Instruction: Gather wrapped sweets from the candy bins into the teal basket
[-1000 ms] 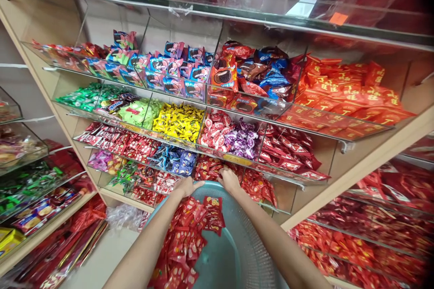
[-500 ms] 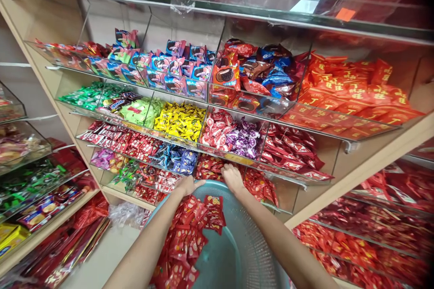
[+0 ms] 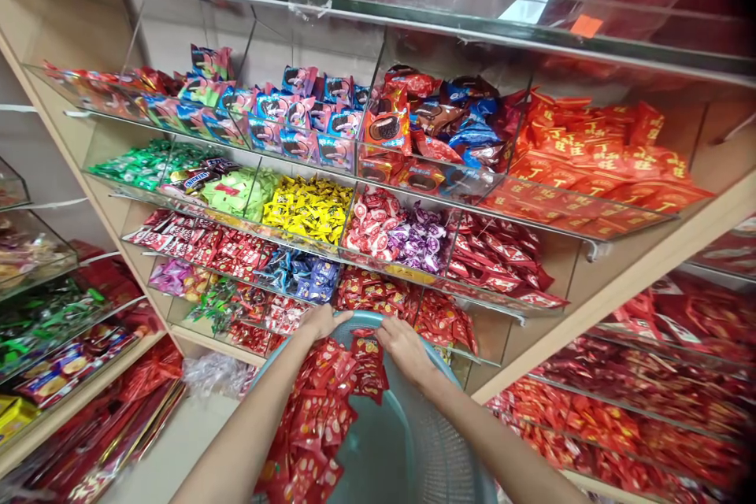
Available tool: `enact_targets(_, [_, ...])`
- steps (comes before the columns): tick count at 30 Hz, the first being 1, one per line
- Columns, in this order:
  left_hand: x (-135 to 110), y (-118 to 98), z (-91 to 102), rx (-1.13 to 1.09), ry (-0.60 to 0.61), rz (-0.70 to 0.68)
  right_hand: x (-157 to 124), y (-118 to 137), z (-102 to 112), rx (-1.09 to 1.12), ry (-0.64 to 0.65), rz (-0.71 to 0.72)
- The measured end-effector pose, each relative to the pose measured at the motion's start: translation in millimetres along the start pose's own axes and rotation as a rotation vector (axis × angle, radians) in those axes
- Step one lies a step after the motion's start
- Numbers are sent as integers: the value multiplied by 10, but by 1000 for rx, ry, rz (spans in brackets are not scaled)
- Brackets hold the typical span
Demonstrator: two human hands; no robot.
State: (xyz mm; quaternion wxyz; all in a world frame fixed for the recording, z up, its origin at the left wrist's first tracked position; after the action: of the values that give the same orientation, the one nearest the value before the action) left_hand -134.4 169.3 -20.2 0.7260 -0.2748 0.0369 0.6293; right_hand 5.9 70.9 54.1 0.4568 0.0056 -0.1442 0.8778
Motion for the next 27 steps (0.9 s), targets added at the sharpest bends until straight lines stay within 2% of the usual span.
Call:
enact_targets(4, [1, -4, 1, 3, 3, -8, -26, 92, -162, -41, 39, 29])
enact_targets(12, [-53, -32, 23, 3, -5, -6, -36, 167, -317, -14, 111, 49])
enact_targets(18, [-56, -38, 31, 1, -6, -12, -65, 187, -295, 29, 106, 38])
enact_targets(21, [-41, -18, 20, -5, 2, -2, -22, 26, -172, 87, 73, -20])
enact_targets(24, [-36, -16, 15, -2, -1, -7, 81, -251, -62, 142, 36, -133])
enact_targets(27, [-38, -30, 17, 7, -9, -24, 223, -515, -58, 233, 14, -259])
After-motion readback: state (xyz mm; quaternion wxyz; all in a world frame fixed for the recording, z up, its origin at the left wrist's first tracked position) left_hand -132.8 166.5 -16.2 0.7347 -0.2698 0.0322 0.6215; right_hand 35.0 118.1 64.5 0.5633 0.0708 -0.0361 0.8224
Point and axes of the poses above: each hand's wrist, its own x-axis towards the middle knuckle, its own z-axis out of the back of the hand, y = z × x, the point moved 9 cm from there along x, towards the middle knuckle, and after that the axes turned 14 degrees about y, right-handed, at the moved point
